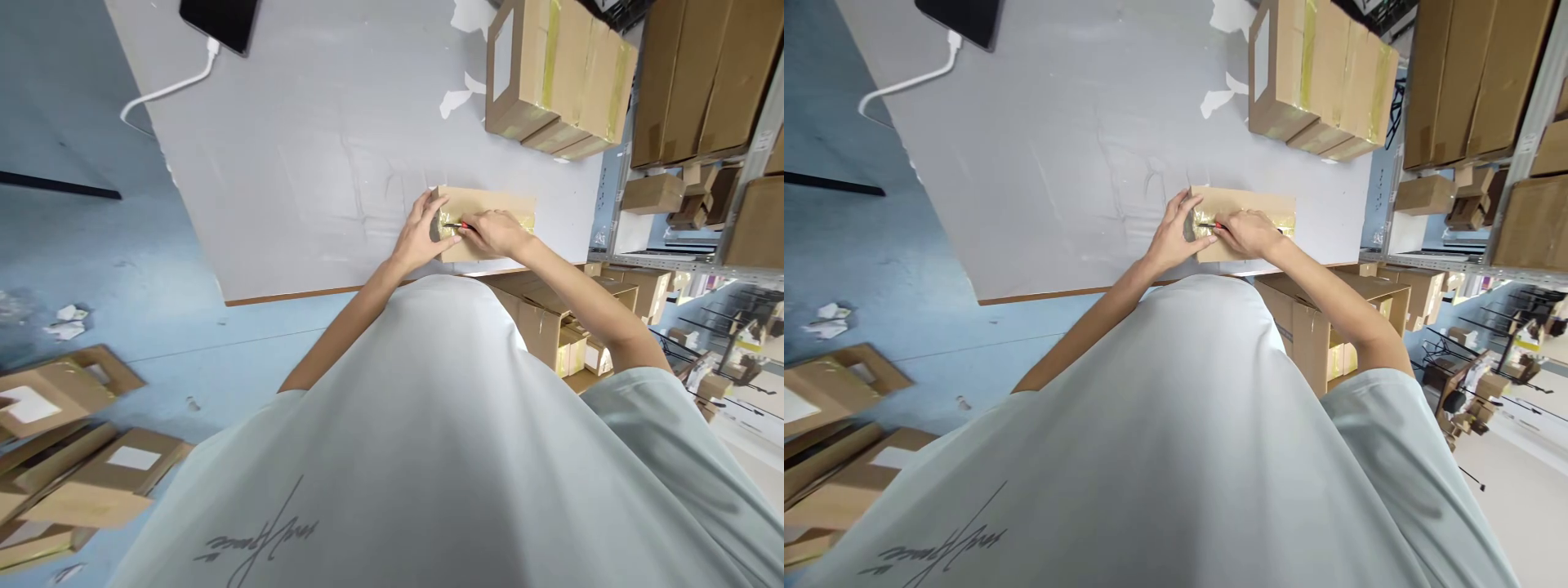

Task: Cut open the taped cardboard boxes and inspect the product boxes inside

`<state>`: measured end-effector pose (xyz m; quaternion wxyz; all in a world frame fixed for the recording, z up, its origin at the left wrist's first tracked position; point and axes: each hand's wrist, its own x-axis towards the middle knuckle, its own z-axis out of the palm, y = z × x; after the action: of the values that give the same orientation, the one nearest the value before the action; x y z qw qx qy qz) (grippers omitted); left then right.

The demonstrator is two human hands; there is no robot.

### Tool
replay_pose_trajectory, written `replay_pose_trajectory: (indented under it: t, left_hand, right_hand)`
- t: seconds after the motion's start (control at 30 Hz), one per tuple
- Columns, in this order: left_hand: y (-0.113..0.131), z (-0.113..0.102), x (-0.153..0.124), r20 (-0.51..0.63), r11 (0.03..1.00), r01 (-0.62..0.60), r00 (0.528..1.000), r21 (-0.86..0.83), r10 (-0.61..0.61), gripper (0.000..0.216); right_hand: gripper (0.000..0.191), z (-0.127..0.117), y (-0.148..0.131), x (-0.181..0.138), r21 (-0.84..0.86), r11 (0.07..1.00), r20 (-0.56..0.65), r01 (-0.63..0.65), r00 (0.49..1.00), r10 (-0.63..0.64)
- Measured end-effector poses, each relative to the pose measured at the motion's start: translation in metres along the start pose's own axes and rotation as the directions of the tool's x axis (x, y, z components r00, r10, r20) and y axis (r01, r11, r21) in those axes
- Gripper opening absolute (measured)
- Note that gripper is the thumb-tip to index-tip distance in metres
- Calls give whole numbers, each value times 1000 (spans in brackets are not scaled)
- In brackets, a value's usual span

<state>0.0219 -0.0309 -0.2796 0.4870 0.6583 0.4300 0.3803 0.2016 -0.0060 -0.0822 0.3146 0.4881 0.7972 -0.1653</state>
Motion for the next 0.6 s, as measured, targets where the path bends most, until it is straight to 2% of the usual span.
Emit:
replay_pose_trajectory:
  t: [0.13,0.33,0.47,0.6]
  left_hand:
    - [-2,2,-1,-11,1000,1,1000,-14,-1,102]
    - [-3,-7,-6,-24,1000,15,1000,-25,-16,101]
    - [-3,-12,-8,-23,999,36,999,-12,-37,101]
    - [0,-6,-6,-13,999,46,999,1,-46,100]
  right_hand:
    - [54,-12,-6,2,-52,998,29,-29,999,31]
    - [51,-25,-26,15,-141,990,54,-4,998,12]
    - [49,-18,-34,23,-144,990,32,-7,999,11]
    - [49,-5,-27,27,-83,997,-37,-12,999,9]
